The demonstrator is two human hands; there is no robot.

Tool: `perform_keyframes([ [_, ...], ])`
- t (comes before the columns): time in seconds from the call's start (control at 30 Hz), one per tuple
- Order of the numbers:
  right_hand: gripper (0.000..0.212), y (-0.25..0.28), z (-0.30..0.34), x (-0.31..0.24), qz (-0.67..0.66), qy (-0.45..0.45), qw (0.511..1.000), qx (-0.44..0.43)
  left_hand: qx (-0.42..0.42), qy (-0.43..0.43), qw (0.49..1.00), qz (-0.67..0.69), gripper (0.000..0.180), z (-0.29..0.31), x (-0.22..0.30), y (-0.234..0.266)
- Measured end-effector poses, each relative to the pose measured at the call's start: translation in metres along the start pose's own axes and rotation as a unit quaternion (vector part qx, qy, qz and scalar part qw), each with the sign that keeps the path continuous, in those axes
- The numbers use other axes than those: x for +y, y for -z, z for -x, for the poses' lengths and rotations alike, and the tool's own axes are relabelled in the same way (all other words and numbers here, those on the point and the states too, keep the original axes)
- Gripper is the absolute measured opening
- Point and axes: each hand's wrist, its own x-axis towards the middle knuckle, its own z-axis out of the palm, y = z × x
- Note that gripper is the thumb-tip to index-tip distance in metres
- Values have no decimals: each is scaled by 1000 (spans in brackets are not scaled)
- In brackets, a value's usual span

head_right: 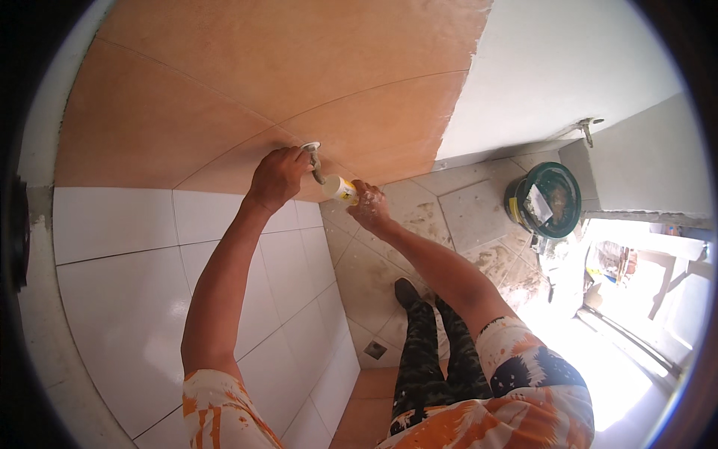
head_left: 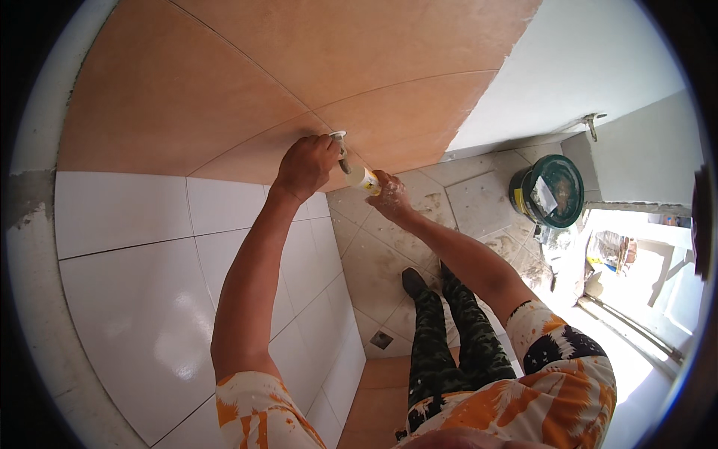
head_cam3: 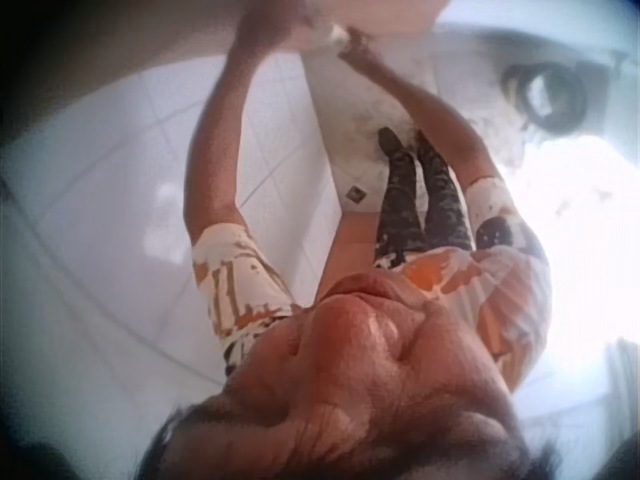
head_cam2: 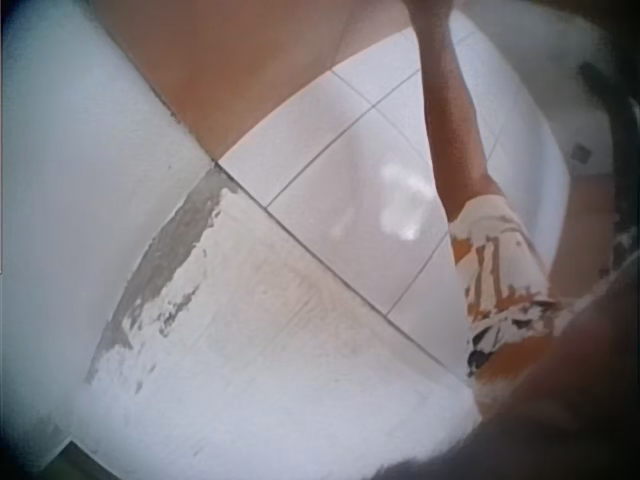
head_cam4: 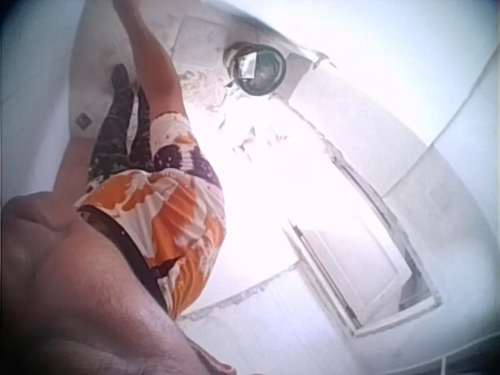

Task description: The person scoops white powder from a bag into a container using a trowel, then adds liquid from a tube and mixes the contents. They also apply a sealant to the ceiling tiles using a caulking gun.

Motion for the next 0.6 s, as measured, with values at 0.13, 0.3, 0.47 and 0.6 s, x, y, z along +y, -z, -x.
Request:
perform_keyframes([
  [0.13, 58, -3, 0, 10, 17, -25, 1000, 8, -98, 112, 989, -8, 21, -9, 14, 6],
  [0.3, 62, -3, 0, 5, 11, -47, 999, -14, -184, 184, 966, -4, 29, -16, 21, 23],
  [0.47, 53, 0, 0, 2, 9, -41, 999, -9, -237, 161, 958, 7, 30, -24, 17, 23],
  [0.6, 48, -1, 0, 7, 22, -32, 999, -2, -278, 154, 948, 11, 30, -39, 22, 31],
])
